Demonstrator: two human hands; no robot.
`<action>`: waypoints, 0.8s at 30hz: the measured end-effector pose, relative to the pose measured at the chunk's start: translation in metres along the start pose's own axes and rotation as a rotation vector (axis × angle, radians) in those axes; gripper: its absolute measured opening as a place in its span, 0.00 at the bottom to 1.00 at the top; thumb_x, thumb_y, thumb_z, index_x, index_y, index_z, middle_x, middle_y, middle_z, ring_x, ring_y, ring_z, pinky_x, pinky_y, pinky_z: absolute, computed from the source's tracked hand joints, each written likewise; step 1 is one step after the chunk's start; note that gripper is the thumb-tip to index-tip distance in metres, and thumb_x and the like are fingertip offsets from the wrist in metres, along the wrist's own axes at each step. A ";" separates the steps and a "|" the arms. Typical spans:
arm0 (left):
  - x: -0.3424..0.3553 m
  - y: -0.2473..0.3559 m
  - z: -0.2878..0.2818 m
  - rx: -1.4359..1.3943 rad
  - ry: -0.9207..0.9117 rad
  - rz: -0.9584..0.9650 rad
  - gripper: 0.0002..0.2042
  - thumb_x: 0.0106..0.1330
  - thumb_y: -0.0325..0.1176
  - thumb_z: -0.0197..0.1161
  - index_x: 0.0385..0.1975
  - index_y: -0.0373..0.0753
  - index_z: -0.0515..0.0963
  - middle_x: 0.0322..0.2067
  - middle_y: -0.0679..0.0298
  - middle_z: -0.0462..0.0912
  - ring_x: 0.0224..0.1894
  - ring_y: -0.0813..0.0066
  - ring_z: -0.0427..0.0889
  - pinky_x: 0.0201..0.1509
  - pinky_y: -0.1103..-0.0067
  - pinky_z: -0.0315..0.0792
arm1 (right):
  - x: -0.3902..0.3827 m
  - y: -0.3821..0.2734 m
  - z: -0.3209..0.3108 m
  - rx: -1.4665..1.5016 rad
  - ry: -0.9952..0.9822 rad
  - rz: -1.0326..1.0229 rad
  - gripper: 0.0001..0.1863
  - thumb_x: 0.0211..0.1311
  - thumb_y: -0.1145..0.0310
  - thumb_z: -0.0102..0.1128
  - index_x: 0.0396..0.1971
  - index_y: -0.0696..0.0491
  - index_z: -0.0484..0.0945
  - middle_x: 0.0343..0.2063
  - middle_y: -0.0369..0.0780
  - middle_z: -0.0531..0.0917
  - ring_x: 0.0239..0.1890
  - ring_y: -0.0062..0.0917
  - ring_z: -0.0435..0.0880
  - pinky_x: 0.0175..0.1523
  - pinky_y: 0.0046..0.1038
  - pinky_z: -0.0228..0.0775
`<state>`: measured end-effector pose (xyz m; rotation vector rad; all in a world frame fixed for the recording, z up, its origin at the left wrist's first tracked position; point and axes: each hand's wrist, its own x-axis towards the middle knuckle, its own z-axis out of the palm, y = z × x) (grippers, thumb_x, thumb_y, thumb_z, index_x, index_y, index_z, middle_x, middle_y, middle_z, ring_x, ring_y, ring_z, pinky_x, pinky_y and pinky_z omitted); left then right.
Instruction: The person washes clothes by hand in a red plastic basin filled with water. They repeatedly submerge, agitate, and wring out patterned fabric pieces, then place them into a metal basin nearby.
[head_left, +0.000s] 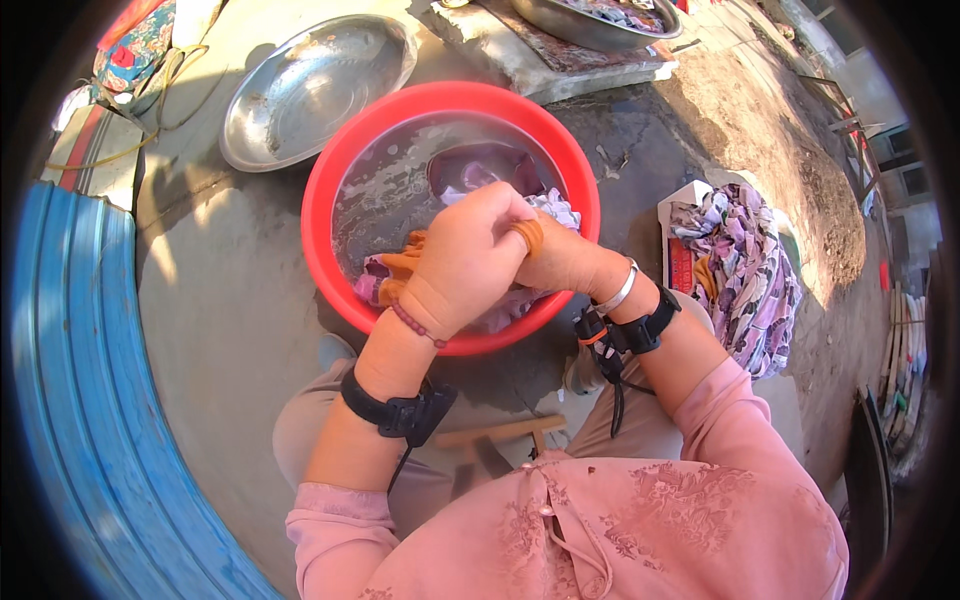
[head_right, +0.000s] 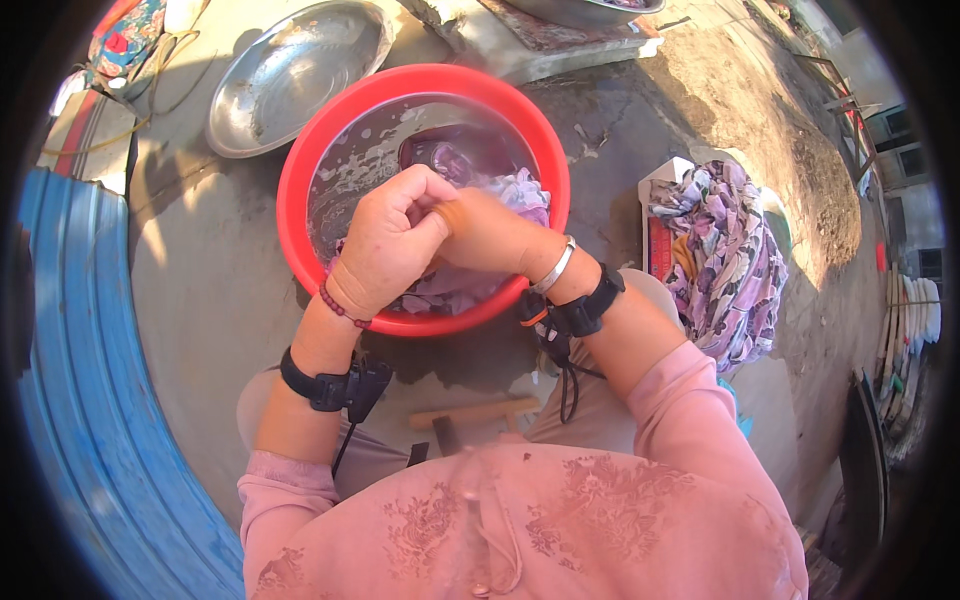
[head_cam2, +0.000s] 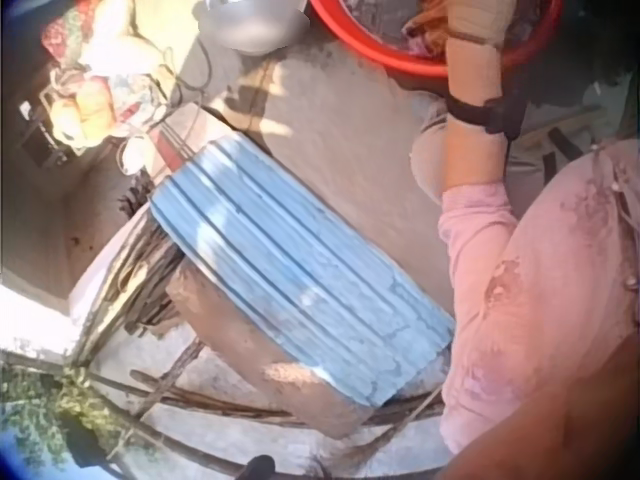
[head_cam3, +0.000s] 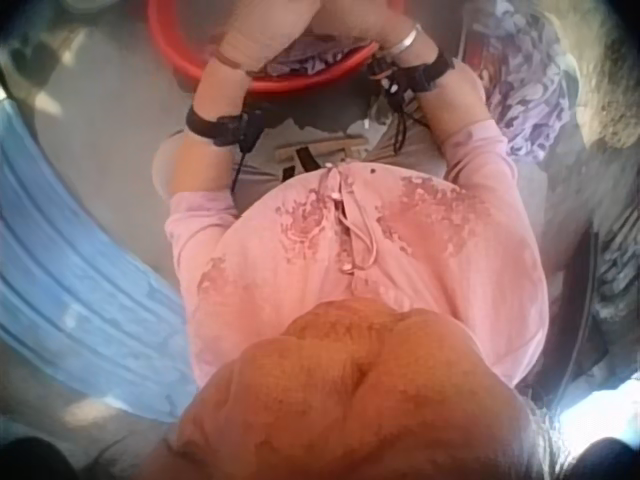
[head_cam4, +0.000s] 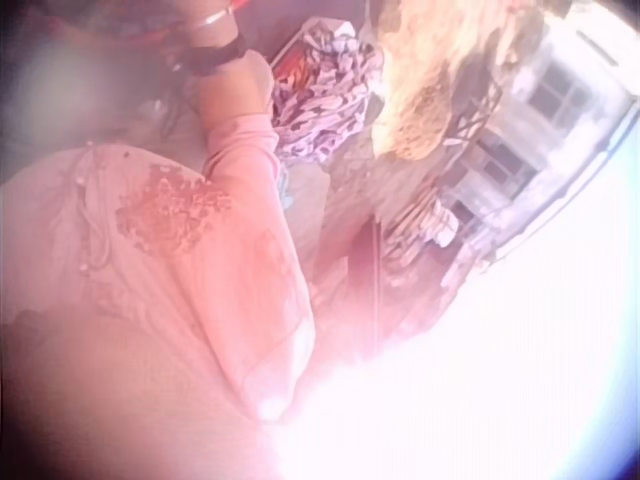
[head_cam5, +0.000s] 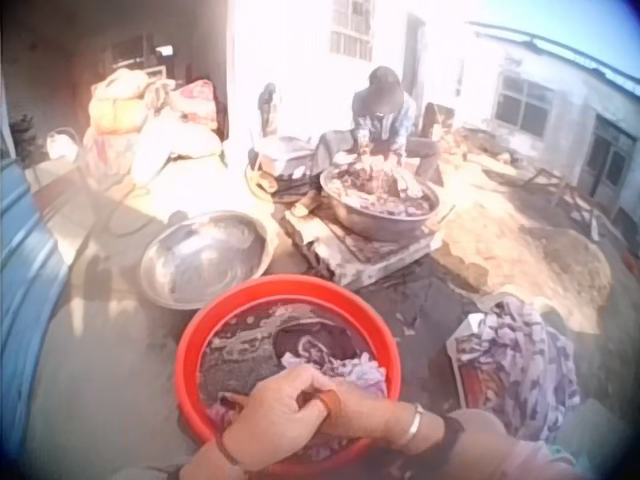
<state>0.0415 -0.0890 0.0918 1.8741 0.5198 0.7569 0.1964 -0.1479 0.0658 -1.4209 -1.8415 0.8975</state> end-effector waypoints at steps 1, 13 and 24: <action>0.001 0.001 -0.014 -0.082 -0.037 -0.140 0.11 0.65 0.20 0.62 0.46 0.36 0.77 0.35 0.68 0.80 0.37 0.82 0.78 0.44 0.82 0.76 | 0.001 -0.003 -0.001 0.006 -0.074 0.079 0.10 0.61 0.66 0.67 0.37 0.57 0.82 0.36 0.44 0.87 0.41 0.38 0.86 0.49 0.35 0.77; -0.051 -0.127 -0.050 0.163 -0.189 -0.658 0.13 0.66 0.22 0.57 0.48 0.36 0.83 0.40 0.53 0.86 0.47 0.60 0.84 0.53 0.70 0.76 | -0.002 -0.034 -0.002 0.359 -0.597 0.229 0.10 0.65 0.72 0.64 0.45 0.53 0.85 0.38 0.38 0.89 0.41 0.24 0.86 0.50 0.27 0.76; -0.031 -0.137 -0.060 0.427 -0.045 -0.503 0.06 0.69 0.32 0.59 0.40 0.39 0.79 0.36 0.45 0.84 0.43 0.44 0.82 0.46 0.62 0.75 | -0.008 -0.028 -0.046 0.449 -0.468 0.544 0.13 0.64 0.69 0.64 0.47 0.51 0.86 0.35 0.36 0.88 0.40 0.19 0.84 0.49 0.27 0.77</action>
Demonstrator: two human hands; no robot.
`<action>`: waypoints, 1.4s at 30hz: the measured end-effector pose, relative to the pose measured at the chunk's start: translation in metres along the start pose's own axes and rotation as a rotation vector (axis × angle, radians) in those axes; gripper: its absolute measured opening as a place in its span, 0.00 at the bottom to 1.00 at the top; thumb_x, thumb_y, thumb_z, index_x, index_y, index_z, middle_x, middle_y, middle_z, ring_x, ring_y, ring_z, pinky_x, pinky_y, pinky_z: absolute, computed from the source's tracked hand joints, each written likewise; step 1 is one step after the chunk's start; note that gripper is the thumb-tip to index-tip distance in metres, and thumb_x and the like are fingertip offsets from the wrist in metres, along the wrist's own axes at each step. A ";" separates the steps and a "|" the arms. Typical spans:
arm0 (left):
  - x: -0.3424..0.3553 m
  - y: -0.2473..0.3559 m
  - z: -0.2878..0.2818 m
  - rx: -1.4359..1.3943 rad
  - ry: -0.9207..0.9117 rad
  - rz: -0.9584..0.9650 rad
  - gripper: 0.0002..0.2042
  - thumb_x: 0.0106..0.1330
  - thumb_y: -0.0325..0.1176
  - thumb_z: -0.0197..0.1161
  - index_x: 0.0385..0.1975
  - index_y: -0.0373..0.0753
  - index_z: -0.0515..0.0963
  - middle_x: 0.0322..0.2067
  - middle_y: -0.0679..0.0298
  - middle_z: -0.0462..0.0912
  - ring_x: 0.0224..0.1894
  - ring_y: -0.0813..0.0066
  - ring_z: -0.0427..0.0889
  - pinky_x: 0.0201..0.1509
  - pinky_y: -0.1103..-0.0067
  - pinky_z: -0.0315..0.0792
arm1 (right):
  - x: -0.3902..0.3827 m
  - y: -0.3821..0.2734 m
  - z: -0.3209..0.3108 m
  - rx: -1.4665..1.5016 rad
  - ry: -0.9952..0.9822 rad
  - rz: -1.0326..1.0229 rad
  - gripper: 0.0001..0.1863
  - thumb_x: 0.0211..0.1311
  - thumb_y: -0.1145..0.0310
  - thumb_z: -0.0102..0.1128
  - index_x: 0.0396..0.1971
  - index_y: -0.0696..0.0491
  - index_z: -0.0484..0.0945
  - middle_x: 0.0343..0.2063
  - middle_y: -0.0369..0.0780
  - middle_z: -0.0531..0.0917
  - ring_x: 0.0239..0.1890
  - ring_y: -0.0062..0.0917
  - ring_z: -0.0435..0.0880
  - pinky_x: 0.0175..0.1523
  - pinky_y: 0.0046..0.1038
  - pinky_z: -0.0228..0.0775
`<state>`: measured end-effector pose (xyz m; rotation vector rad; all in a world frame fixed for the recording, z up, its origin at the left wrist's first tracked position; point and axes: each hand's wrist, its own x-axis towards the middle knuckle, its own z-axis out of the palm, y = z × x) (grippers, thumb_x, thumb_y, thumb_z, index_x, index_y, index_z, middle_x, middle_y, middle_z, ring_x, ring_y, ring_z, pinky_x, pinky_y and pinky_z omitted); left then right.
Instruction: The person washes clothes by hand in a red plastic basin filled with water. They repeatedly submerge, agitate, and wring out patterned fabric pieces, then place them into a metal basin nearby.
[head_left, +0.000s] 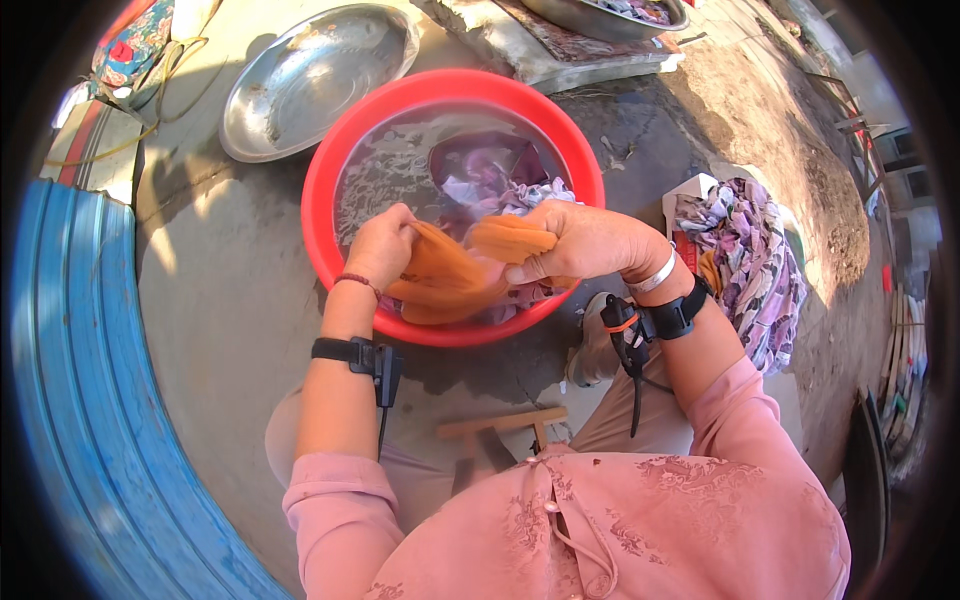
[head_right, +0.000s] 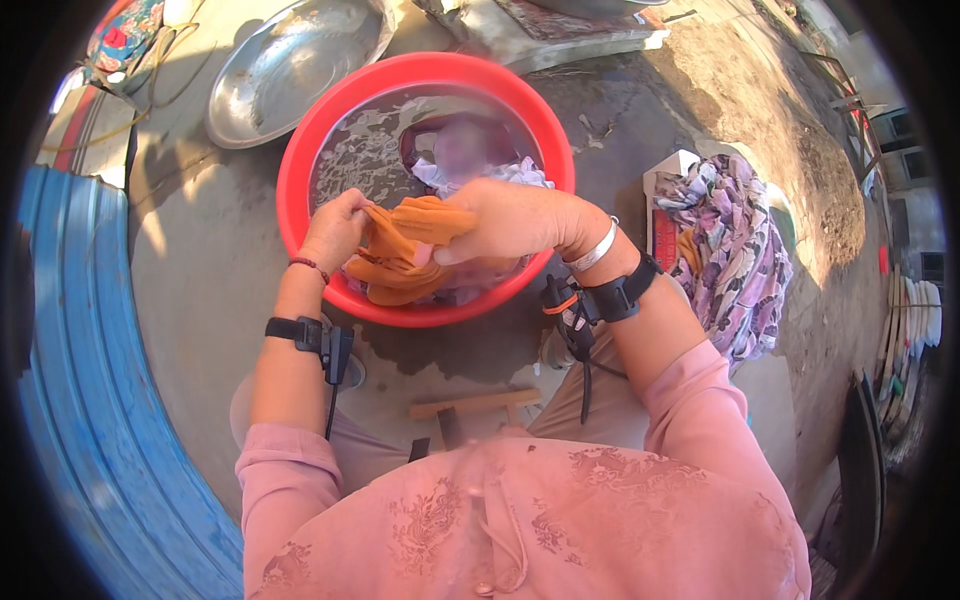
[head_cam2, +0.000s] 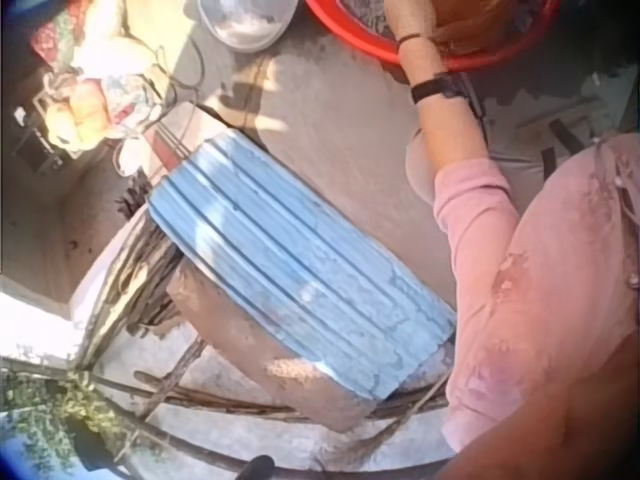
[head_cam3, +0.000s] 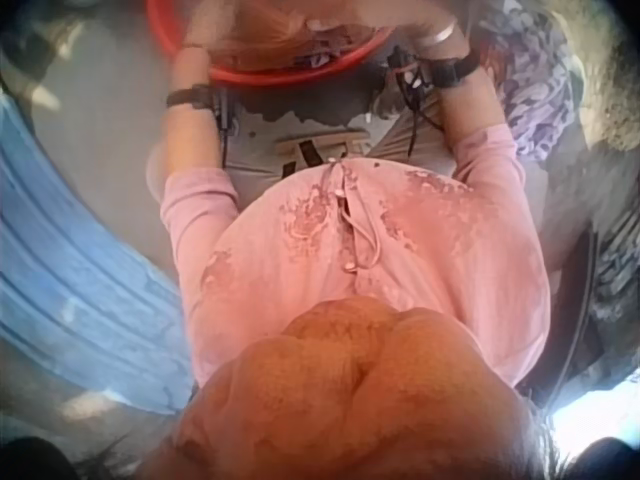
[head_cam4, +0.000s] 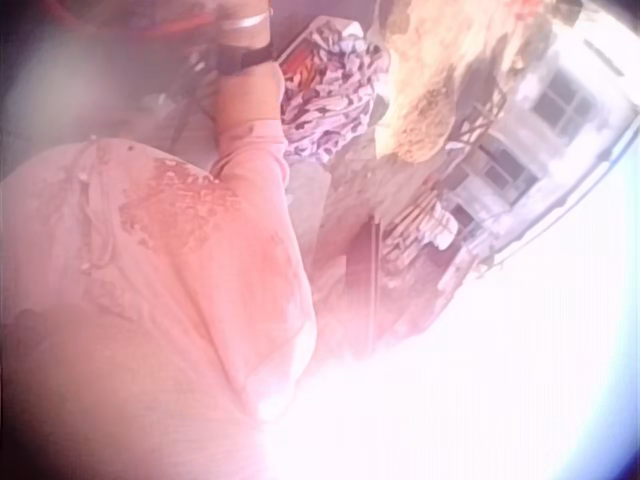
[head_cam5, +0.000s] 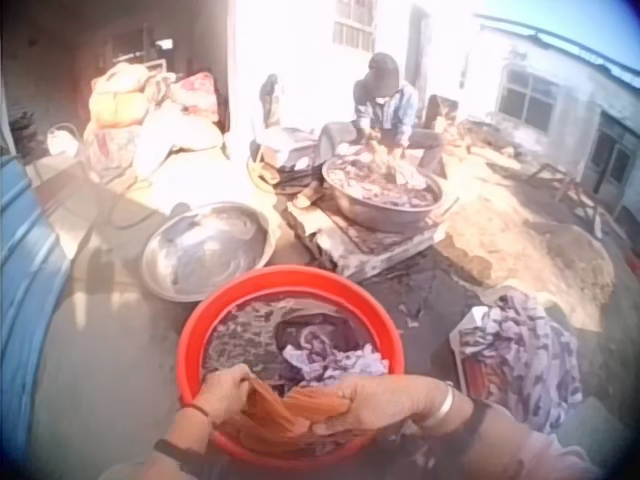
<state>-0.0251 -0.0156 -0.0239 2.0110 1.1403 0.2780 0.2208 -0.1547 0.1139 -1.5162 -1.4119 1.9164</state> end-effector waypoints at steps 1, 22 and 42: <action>0.003 -0.006 -0.016 -0.122 0.129 0.011 0.06 0.70 0.31 0.59 0.39 0.37 0.79 0.33 0.49 0.84 0.39 0.53 0.84 0.44 0.66 0.75 | -0.002 -0.009 0.000 -0.123 0.093 -0.153 0.13 0.65 0.67 0.63 0.48 0.51 0.86 0.38 0.37 0.88 0.42 0.18 0.83 0.51 0.27 0.76; -0.023 0.099 -0.123 -0.856 0.577 0.313 0.07 0.77 0.32 0.54 0.37 0.37 0.72 0.35 0.66 0.80 0.36 0.84 0.76 0.42 0.82 0.72 | 0.019 0.008 -0.032 0.390 0.850 -0.370 0.13 0.72 0.72 0.56 0.53 0.56 0.81 0.31 0.34 0.85 0.25 0.17 0.84 0.30 0.21 0.76; -0.032 0.088 -0.009 -0.601 0.187 0.281 0.07 0.65 0.24 0.65 0.29 0.38 0.72 0.28 0.66 0.79 0.34 0.82 0.76 0.39 0.78 0.73 | 0.050 0.003 0.019 -0.116 0.452 -0.427 0.30 0.64 0.78 0.59 0.67 0.46 0.69 0.51 0.40 0.83 0.37 0.21 0.79 0.41 0.24 0.74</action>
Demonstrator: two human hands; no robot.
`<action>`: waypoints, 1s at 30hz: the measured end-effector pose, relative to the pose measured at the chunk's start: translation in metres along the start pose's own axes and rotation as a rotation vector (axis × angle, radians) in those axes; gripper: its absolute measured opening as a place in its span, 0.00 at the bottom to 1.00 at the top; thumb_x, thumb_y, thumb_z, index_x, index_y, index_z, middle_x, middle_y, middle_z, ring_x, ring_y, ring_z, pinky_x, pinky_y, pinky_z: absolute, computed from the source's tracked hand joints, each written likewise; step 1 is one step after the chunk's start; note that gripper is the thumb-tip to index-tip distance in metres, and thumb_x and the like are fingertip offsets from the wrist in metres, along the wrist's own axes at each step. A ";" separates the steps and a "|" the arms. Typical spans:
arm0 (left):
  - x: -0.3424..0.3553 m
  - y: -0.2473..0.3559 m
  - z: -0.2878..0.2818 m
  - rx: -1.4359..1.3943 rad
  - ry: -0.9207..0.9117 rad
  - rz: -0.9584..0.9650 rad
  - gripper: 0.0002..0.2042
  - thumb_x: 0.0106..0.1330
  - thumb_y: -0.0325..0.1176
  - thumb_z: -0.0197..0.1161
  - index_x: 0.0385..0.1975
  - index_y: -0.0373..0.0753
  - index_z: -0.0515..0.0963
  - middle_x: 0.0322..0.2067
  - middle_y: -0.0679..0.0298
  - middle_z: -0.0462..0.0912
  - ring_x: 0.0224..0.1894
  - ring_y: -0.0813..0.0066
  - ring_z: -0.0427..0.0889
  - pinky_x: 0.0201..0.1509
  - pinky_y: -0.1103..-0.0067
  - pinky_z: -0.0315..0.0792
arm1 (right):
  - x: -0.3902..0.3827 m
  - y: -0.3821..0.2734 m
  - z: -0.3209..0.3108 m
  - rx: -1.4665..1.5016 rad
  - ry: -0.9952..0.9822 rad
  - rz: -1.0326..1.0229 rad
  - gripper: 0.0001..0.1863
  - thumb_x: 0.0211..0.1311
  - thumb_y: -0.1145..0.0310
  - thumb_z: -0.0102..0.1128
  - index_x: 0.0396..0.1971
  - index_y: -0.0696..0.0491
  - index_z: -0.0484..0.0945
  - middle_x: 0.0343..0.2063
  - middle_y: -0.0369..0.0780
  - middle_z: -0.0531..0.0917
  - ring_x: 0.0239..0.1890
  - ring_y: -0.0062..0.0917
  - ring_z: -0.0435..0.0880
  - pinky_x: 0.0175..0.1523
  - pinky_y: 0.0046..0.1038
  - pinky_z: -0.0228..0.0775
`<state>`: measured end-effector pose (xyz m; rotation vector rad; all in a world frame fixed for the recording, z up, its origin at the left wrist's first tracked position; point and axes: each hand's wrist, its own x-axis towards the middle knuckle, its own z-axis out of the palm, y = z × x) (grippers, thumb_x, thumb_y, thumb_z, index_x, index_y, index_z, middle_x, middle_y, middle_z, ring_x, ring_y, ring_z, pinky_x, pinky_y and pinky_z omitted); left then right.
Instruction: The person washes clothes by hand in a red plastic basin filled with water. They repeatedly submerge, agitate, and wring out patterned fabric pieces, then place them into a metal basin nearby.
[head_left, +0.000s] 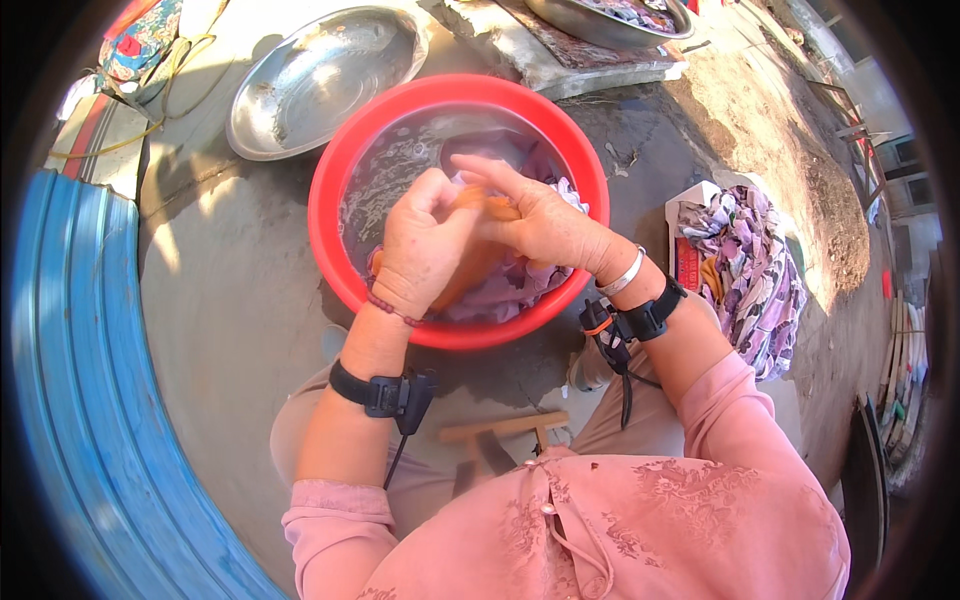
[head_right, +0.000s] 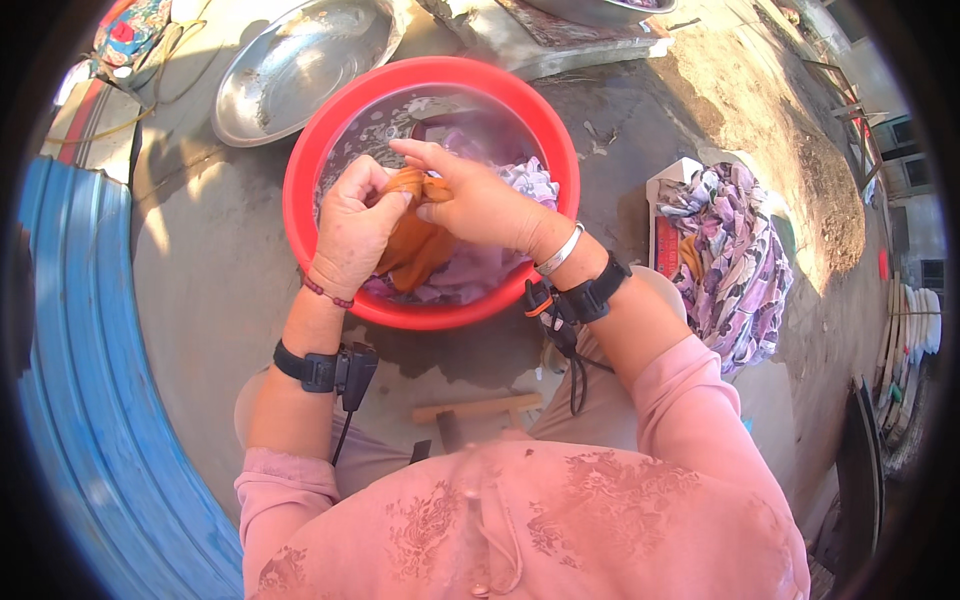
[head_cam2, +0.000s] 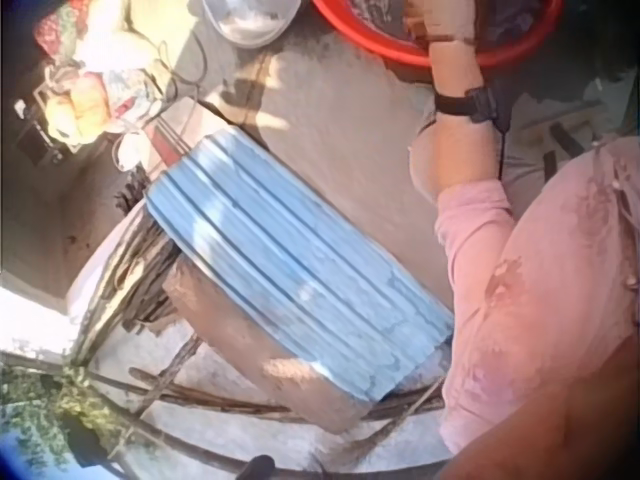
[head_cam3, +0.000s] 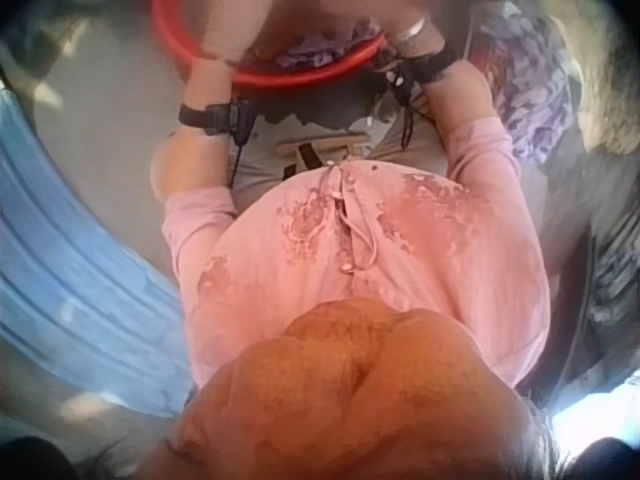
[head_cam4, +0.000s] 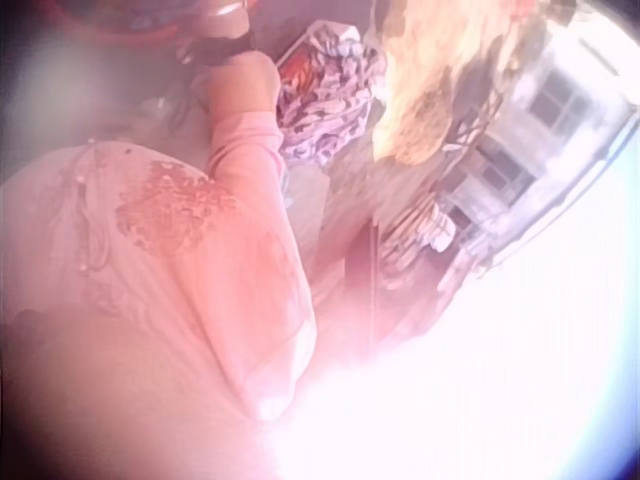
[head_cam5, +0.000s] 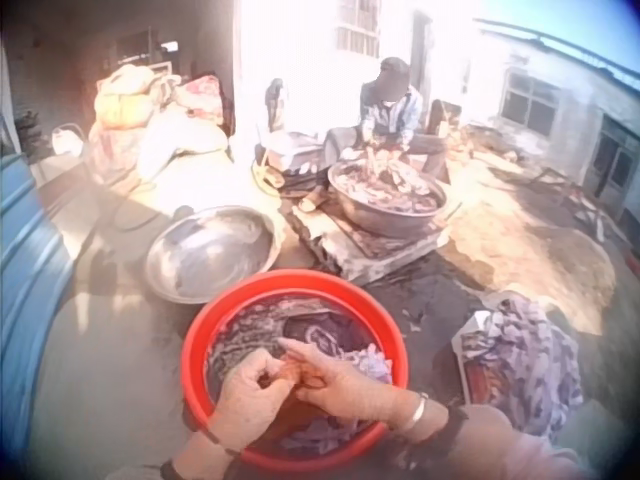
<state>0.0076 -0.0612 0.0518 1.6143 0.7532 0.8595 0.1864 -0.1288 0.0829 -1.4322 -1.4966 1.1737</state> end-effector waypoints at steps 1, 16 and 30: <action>-0.007 0.000 0.016 0.006 0.001 -0.030 0.07 0.64 0.26 0.65 0.30 0.36 0.72 0.27 0.63 0.79 0.33 0.77 0.77 0.39 0.76 0.74 | -0.002 0.002 0.007 -0.034 -0.042 -0.002 0.31 0.63 0.78 0.61 0.67 0.46 0.68 0.50 0.41 0.84 0.41 0.23 0.80 0.44 0.26 0.75; -0.022 0.000 -0.018 0.402 -0.680 -0.364 0.29 0.56 0.23 0.73 0.61 0.38 0.74 0.46 0.63 0.85 0.51 0.70 0.81 0.61 0.74 0.72 | -0.027 -0.022 -0.034 0.002 -0.320 0.062 0.09 0.61 0.69 0.67 0.39 0.57 0.84 0.27 0.38 0.82 0.32 0.20 0.78 0.40 0.27 0.73; 0.000 -0.074 -0.072 0.506 -0.271 -0.439 0.11 0.69 0.22 0.57 0.47 0.39 0.83 0.41 0.60 0.86 0.46 0.72 0.83 0.53 0.75 0.76 | -0.026 -0.018 -0.064 0.581 0.105 -0.010 0.10 0.64 0.68 0.68 0.42 0.56 0.85 0.32 0.32 0.86 0.32 0.12 0.81 0.35 0.16 0.72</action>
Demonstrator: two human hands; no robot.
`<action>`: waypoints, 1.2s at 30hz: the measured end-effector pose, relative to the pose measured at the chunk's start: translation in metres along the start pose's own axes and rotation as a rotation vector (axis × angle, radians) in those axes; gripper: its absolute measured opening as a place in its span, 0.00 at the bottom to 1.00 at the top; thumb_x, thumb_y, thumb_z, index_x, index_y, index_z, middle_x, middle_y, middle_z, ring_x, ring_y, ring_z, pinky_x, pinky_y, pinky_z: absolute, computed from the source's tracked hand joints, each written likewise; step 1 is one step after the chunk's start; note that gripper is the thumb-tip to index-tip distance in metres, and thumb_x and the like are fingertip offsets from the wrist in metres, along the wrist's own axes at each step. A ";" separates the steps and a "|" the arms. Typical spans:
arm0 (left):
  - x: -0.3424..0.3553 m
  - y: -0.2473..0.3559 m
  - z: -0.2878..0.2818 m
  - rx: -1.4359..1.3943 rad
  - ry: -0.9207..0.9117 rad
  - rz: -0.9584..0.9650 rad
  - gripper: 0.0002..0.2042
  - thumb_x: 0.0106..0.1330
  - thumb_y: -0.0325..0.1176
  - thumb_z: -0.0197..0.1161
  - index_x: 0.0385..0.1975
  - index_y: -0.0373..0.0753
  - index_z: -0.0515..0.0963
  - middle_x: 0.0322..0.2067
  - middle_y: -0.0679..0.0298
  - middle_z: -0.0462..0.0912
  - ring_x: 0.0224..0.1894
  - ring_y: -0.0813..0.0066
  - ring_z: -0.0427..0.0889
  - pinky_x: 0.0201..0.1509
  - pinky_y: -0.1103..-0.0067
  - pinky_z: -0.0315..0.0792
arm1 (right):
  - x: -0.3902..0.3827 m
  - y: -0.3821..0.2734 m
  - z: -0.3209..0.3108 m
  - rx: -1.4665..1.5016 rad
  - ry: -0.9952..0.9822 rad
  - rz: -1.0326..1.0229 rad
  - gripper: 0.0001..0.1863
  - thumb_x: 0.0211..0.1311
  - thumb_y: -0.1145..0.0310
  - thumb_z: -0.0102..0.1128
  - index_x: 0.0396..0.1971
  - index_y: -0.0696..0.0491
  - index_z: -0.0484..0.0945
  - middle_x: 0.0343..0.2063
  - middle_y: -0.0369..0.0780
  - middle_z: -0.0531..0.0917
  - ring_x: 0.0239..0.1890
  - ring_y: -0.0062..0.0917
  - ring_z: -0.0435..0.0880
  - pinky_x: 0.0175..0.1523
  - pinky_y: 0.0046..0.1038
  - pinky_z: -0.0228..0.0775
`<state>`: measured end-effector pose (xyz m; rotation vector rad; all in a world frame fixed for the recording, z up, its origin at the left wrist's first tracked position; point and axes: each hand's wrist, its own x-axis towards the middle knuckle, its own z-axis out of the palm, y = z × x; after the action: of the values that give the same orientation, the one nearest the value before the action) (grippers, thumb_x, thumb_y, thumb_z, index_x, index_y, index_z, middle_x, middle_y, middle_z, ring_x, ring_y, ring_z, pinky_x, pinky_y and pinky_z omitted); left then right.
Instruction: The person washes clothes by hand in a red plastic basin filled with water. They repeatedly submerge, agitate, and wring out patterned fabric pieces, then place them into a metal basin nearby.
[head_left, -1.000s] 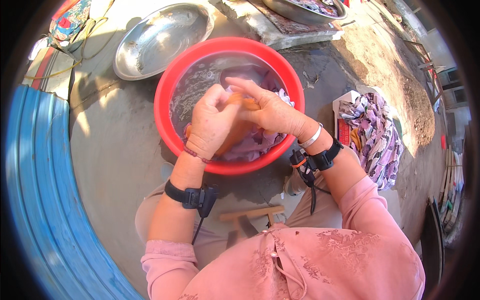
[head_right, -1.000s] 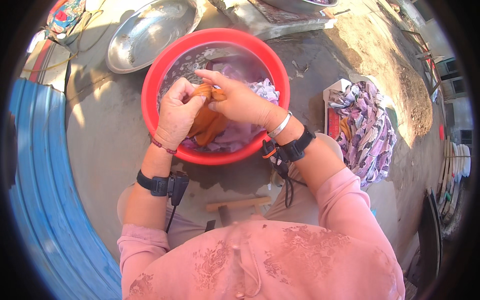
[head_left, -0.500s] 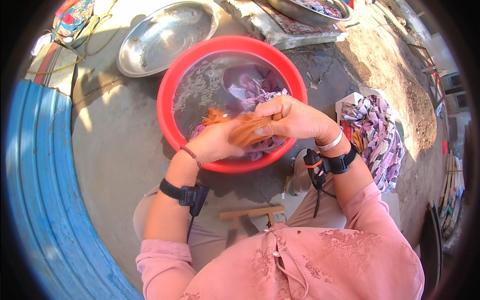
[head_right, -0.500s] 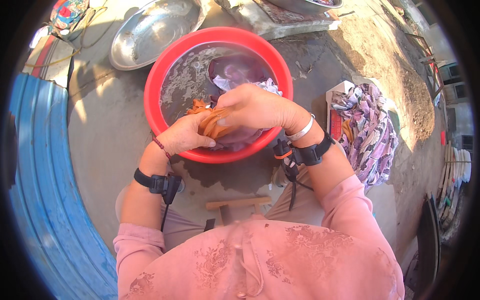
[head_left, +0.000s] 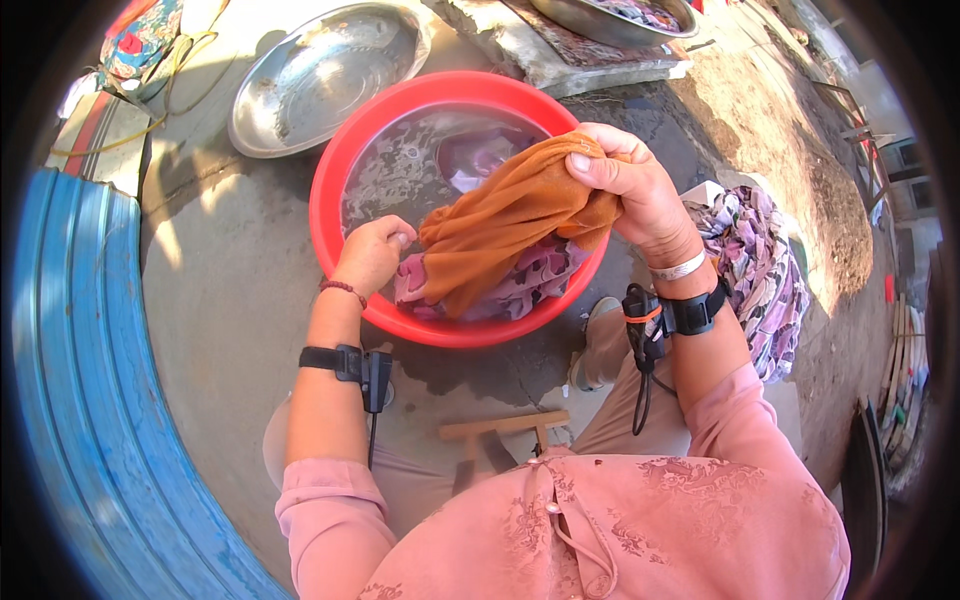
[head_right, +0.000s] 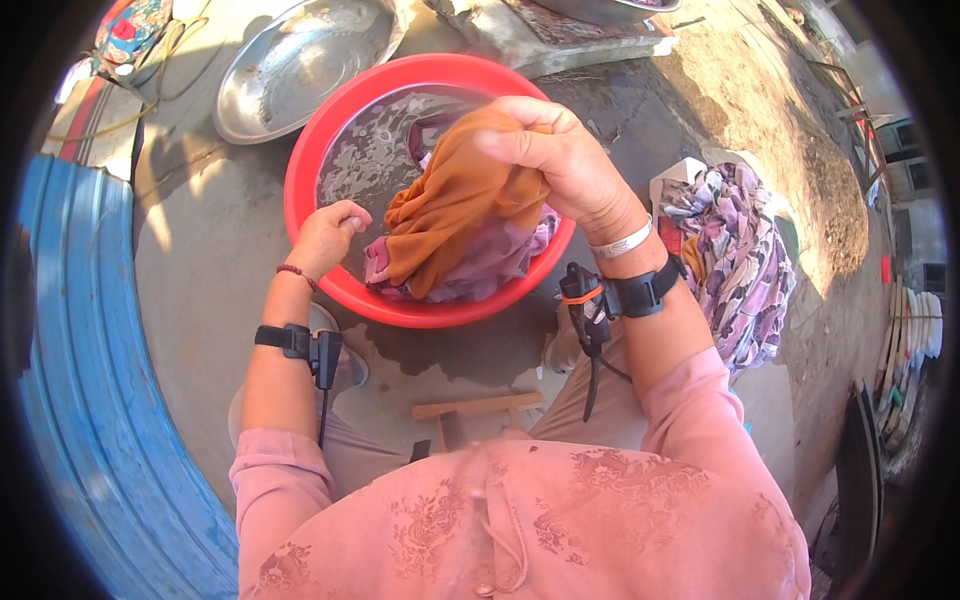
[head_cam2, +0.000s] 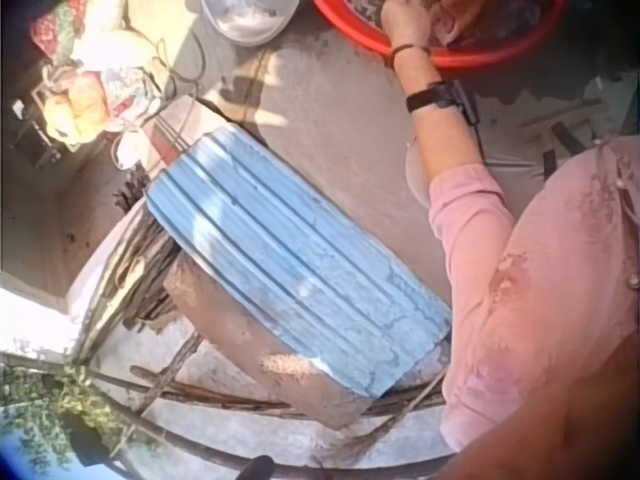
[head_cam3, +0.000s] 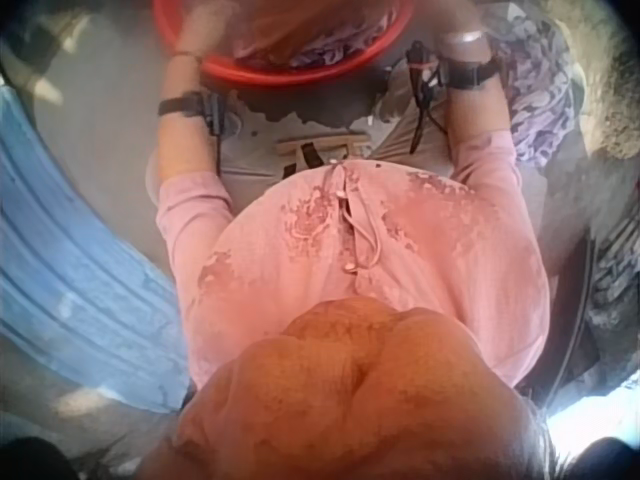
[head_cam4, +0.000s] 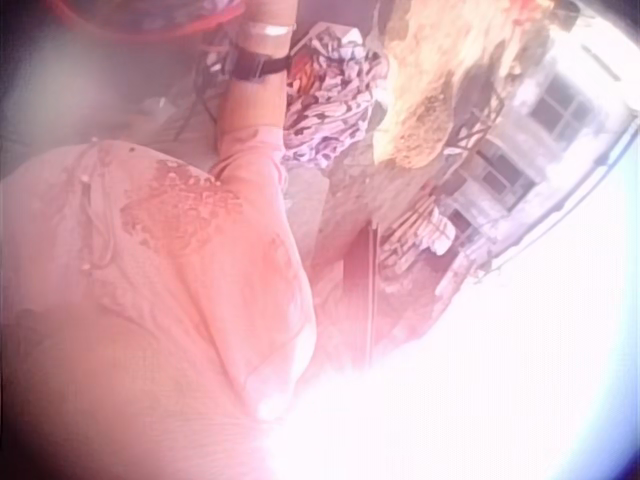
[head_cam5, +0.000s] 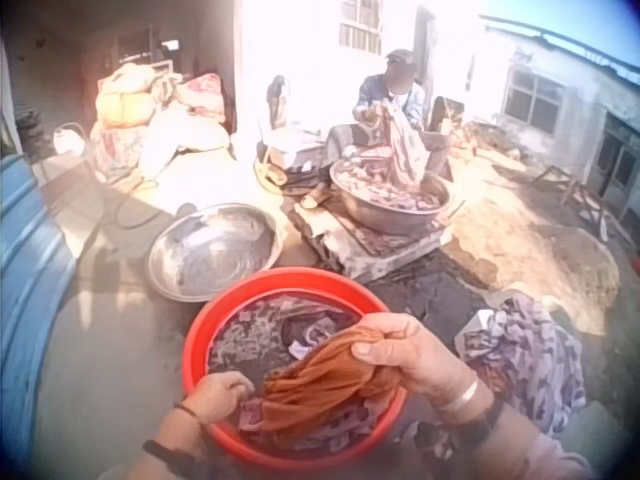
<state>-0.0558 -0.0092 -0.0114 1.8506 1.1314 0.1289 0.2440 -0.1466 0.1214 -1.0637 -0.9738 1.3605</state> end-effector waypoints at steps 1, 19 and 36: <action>0.000 0.006 0.004 -0.021 0.029 0.040 0.13 0.69 0.21 0.57 0.49 0.39 0.82 0.44 0.59 0.86 0.48 0.71 0.83 0.55 0.75 0.76 | 0.000 0.001 -0.002 0.019 -0.015 0.018 0.10 0.64 0.68 0.68 0.42 0.56 0.84 0.33 0.32 0.86 0.34 0.13 0.82 0.37 0.17 0.73; 0.033 0.015 0.019 -0.097 0.250 0.180 0.07 0.70 0.26 0.56 0.44 0.39 0.80 0.38 0.48 0.85 0.40 0.56 0.83 0.46 0.69 0.76 | -0.012 -0.010 0.001 0.153 -0.194 0.012 0.13 0.59 0.69 0.69 0.41 0.59 0.83 0.35 0.36 0.85 0.38 0.19 0.81 0.46 0.23 0.73; -0.038 0.131 -0.082 -0.516 0.498 0.550 0.08 0.77 0.27 0.53 0.45 0.34 0.79 0.37 0.65 0.83 0.35 0.81 0.82 0.36 0.81 0.79 | 0.033 0.013 -0.016 0.252 0.356 -0.120 0.10 0.69 0.69 0.62 0.46 0.57 0.81 0.39 0.35 0.85 0.40 0.19 0.84 0.43 0.21 0.77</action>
<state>-0.0348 -0.0031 0.1459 1.6372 0.7633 1.1393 0.2565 -0.1148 0.1026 -0.9946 -0.5779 1.1131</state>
